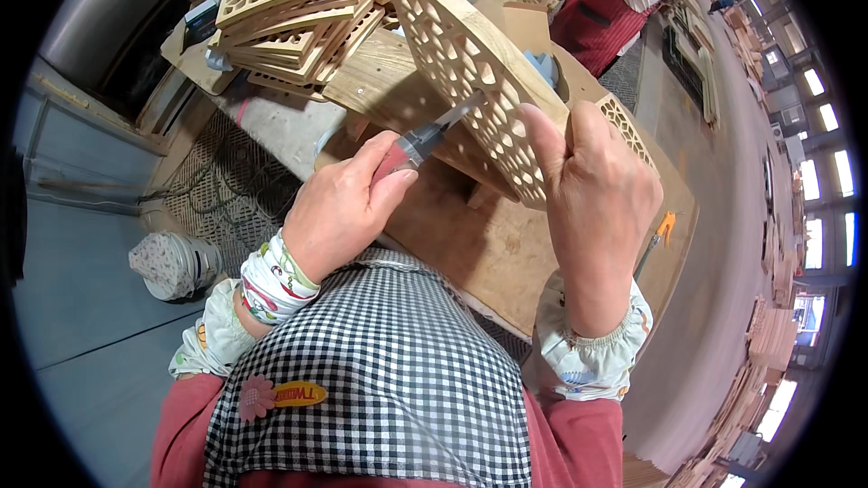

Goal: The person uses a small hand tool to scrape the interior edges of hexagonal cutouts in a wooden lattice panel, handling the panel to work on different sections and clearing away debris.

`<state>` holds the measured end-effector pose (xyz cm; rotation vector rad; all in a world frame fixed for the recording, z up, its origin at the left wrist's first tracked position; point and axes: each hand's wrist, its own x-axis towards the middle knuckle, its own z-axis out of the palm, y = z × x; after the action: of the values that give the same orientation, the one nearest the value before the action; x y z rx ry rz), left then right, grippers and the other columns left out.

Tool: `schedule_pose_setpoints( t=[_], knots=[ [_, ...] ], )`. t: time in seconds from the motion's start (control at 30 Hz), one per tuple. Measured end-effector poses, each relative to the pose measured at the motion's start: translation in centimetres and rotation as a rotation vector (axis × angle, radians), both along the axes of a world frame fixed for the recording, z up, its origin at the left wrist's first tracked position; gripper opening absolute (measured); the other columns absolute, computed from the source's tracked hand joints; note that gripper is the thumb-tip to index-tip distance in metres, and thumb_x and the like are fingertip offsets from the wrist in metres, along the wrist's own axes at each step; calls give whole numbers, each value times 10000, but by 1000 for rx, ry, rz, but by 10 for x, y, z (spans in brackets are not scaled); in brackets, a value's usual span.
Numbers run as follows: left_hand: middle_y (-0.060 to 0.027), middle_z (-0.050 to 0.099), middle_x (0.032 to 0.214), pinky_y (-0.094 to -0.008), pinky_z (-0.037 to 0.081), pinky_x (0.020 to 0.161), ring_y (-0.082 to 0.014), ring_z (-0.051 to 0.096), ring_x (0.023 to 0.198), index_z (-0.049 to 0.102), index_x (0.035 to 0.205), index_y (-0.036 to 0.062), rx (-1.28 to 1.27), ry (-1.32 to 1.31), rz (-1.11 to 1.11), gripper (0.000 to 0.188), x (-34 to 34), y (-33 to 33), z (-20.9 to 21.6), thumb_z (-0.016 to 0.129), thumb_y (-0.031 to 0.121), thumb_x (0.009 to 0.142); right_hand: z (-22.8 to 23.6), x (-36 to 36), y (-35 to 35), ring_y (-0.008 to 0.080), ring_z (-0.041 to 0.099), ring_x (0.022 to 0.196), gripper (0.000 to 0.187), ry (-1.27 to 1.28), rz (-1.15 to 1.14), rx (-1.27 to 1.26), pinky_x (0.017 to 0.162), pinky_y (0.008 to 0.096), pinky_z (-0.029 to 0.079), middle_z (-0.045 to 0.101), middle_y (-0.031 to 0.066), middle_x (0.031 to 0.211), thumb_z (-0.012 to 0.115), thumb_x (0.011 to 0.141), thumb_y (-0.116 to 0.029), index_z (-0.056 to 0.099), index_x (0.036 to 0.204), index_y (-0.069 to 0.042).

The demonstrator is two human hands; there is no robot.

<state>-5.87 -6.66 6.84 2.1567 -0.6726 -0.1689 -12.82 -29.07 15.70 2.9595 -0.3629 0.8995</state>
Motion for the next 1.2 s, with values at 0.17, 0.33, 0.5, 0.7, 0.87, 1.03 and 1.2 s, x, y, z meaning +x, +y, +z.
schedule_pose_setpoints(
  t=[0.17, 0.33, 0.5, 0.7, 0.87, 1.03, 1.2],
  knots=[
    [-248, 752, 953, -507, 585, 732, -450, 738, 866, 597, 1354, 18, 38, -26, 20, 443, -2, -3, -3, 660, 315, 1031, 2, 3, -1, 387, 586, 618, 546, 2, -14, -9, 588, 466, 454, 586, 153, 681, 700, 1013, -499, 528, 764, -45],
    [-238, 750, 911, -511, 584, 714, -446, 736, 844, 610, 1334, 14, 19, -116, 28, 434, -1, 0, 7, 668, 310, 1022, 5, 4, -2, 339, 617, 594, 587, -11, -19, -17, 595, 435, 468, 618, 129, 625, 601, 1072, -540, 597, 773, -35],
    [-230, 746, 891, -514, 575, 702, -442, 731, 813, 620, 1285, 11, 11, -93, 20, 412, 0, 3, 2, 657, 326, 1024, 4, 6, -2, 325, 608, 582, 609, 13, -33, -53, 596, 426, 467, 601, 115, 606, 588, 1074, -559, 613, 761, -38],
    [-226, 743, 882, -512, 569, 701, -440, 729, 808, 631, 1238, 18, 27, -61, 5, 376, 1, 2, 3, 650, 330, 1028, 5, 3, -3, 311, 621, 589, 613, 20, -34, -45, 605, 415, 473, 609, 102, 607, 570, 1079, -569, 650, 777, -41],
    [-225, 729, 852, -499, 565, 682, -427, 725, 782, 647, 1210, 27, 13, -26, 23, 355, 1, 4, 6, 638, 335, 1033, 8, 2, -3, 297, 631, 590, 604, 27, -28, -42, 610, 407, 479, 620, 97, 610, 575, 1078, -566, 664, 792, -41],
    [-78, 679, 814, -346, 502, 545, -190, 631, 595, 648, 1157, 42, -159, 396, -80, 357, 10, 6, 1, 578, 385, 1088, 8, 2, -4, 276, 638, 588, 602, 15, -5, -8, 610, 395, 480, 630, 94, 610, 579, 1076, -566, 677, 807, -36],
    [-12, 620, 774, -209, 417, 416, -60, 547, 518, 570, 1076, 91, -494, 1002, -208, 324, 20, 20, -10, 491, 399, 1140, 8, -2, -7, 160, 568, 527, 489, 13, 65, -18, 540, 323, 431, 569, 87, 584, 702, 1052, -420, 630, 801, -8]
  ],
)
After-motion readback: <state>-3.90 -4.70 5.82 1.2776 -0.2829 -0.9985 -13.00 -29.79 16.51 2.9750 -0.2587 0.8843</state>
